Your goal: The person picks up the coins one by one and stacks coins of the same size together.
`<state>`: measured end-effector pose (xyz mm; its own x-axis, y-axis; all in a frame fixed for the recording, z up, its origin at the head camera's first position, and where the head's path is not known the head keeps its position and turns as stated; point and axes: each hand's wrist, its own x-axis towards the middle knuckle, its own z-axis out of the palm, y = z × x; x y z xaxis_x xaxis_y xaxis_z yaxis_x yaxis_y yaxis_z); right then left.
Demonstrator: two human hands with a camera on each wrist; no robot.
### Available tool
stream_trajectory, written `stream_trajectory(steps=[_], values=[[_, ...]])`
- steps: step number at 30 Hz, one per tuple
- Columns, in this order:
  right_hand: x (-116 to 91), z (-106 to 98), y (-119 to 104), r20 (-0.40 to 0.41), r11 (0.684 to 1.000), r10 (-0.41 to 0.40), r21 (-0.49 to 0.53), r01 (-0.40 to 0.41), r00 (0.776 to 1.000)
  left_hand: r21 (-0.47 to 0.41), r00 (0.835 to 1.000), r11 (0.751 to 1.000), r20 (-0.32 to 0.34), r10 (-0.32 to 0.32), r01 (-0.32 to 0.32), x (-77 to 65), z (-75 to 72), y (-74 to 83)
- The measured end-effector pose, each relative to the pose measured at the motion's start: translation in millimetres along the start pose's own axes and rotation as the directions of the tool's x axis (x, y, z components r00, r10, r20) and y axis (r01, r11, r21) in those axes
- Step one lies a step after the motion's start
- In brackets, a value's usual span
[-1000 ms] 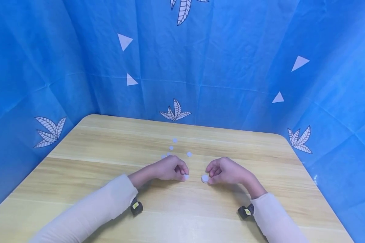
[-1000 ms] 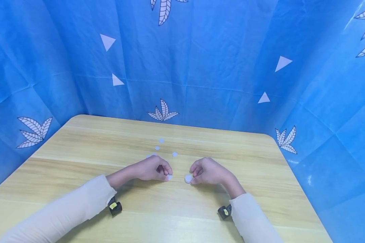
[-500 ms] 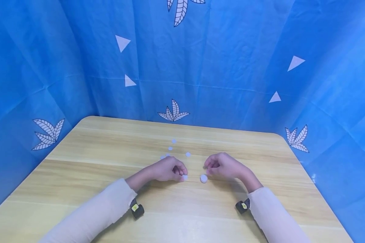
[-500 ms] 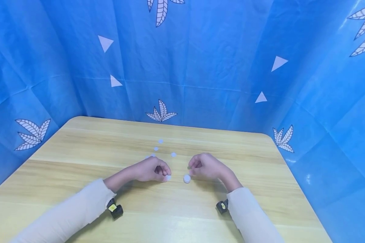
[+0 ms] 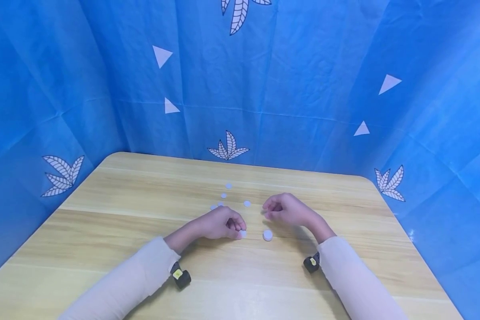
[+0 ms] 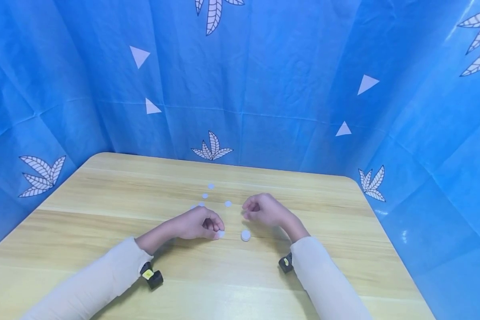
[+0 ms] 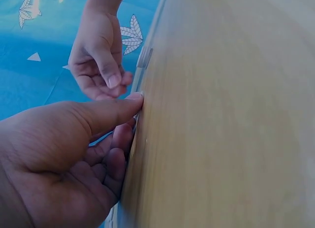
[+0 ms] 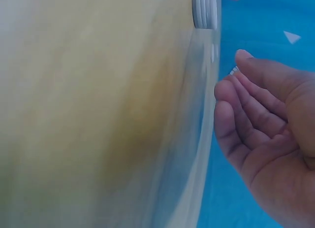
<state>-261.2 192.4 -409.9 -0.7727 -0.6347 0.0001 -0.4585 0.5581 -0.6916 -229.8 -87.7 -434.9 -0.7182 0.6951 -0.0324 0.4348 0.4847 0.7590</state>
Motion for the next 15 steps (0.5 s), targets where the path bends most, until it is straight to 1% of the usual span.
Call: stream_trajectory(steps=[5,15], values=[[10,-1,-3,-0.002,1.0,0.0,-0.008,0.0,1.0,0.008,1.0,1.0,-0.004,-0.009,0.009,0.0,0.3,-0.9],[30,1,-2,0.012,0.997,-0.018,-0.077,0.019,1.0,0.009,1.0,1.0,-0.01,-0.021,0.022,-0.5,-0.3,-1.3]])
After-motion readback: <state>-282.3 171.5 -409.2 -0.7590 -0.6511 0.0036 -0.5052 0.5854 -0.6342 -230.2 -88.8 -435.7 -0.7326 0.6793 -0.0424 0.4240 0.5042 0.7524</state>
